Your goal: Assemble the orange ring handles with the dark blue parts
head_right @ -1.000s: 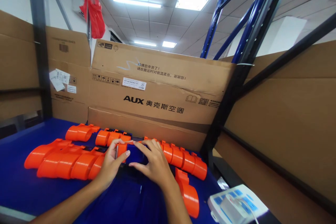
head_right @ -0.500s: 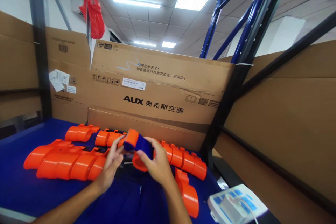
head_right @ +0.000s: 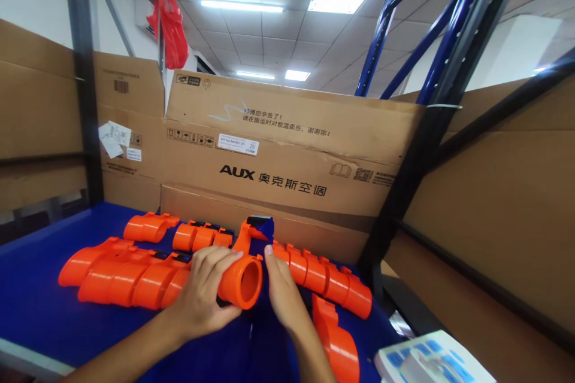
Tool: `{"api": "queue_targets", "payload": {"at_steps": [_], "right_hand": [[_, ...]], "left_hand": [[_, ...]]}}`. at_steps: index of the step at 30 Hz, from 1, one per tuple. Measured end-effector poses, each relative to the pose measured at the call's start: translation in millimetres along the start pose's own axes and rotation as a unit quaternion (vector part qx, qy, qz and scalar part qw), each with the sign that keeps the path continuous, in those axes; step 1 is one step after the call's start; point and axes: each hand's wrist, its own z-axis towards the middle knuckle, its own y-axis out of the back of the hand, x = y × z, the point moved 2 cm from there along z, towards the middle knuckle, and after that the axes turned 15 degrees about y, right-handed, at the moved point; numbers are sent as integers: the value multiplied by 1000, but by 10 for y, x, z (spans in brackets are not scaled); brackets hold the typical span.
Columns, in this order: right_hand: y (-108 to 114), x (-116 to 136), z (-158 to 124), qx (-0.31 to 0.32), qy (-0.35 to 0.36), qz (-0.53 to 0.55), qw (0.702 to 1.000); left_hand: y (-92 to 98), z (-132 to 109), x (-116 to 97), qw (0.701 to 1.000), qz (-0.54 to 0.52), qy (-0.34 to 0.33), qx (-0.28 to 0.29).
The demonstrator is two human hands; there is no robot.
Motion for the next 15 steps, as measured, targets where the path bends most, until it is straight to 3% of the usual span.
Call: {"api": "queue_targets", "payload": {"at_steps": [3, 6, 11, 15], "right_hand": [[22, 58, 42, 33, 5, 23, 999], [38, 55, 92, 27, 12, 65, 997], [49, 104, 114, -4, 24, 83, 996], [73, 163, 95, -20, 40, 76, 996]], "left_hand": [[296, 210, -15, 997, 68, -9, 22], [780, 522, 114, 985, 170, -18, 31], [1561, 938, 646, 925, 362, 49, 105], [1784, 932, 1045, 889, 428, 85, 142]]}}
